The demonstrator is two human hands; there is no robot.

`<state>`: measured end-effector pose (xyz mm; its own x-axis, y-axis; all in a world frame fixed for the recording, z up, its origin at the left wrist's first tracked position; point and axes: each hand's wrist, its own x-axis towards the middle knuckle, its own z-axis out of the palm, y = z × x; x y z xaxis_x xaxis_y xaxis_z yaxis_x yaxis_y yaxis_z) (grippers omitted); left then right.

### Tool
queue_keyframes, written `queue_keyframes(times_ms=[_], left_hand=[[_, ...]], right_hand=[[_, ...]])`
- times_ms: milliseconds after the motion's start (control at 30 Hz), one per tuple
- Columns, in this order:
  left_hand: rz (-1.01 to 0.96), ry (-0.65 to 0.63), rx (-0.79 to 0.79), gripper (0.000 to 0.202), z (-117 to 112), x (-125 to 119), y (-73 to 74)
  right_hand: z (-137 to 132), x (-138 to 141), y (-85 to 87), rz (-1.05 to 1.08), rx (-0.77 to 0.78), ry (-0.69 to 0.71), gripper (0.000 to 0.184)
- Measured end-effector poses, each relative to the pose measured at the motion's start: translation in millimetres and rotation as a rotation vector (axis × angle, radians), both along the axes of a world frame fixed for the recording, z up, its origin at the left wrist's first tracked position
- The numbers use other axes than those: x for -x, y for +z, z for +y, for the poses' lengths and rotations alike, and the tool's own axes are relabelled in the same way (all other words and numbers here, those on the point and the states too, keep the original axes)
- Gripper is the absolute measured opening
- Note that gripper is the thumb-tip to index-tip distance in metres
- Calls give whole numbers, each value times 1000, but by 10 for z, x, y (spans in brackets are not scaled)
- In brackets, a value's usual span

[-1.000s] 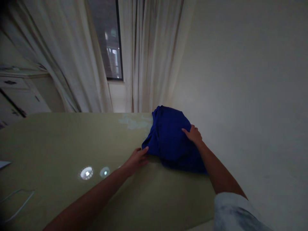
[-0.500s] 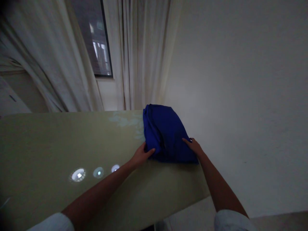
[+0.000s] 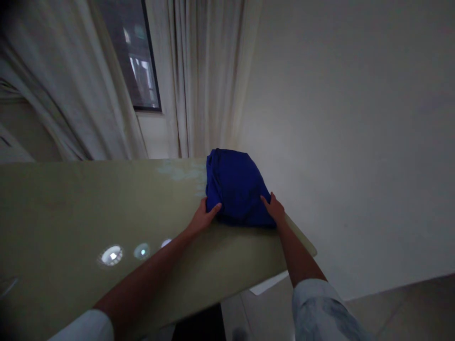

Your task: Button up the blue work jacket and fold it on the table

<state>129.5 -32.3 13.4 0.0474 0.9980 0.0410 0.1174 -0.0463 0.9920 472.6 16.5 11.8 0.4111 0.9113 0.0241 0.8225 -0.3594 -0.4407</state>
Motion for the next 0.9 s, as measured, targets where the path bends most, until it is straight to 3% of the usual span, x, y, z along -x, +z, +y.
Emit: queue_keyframes(times_ms=[133,233,367,467,600,667,733,800,833,867,900], left_hand=[[-263,9,204,104,278,-138,147],[-220,52,324,109,417,-191,237],[-132,39,361,90,533,-21,338],[-9,46,314,68,678,436,506],[278,163,215,67,896,1469,908],[433,263,179,73,928,2011,1119],[619,414,100,75,885,2428,1257],[905,546,-75,76,789,2638,1274],[1054,539,-158,76,732,2660,1232],[1183,463,-216,77,675,2635,1158],[1275,330,-240,80,618,2575,1058]], right_hand=[[-109,195,51,10,-13,22,80],[-241,385,107,-27,-11,27,77],[-394,775,163,-68,-20,30,76],[-430,1293,127,-76,-66,66,71],[-408,2291,-32,-10,-137,216,70],[-433,2799,-120,58,-177,417,78],[-498,3203,-190,113,-158,761,86],[-567,3443,-239,152,-150,1123,85],[-581,3493,-256,185,-184,1218,81],[-570,3498,-267,233,-255,1210,76],[-527,3458,-273,291,-350,1100,71]])
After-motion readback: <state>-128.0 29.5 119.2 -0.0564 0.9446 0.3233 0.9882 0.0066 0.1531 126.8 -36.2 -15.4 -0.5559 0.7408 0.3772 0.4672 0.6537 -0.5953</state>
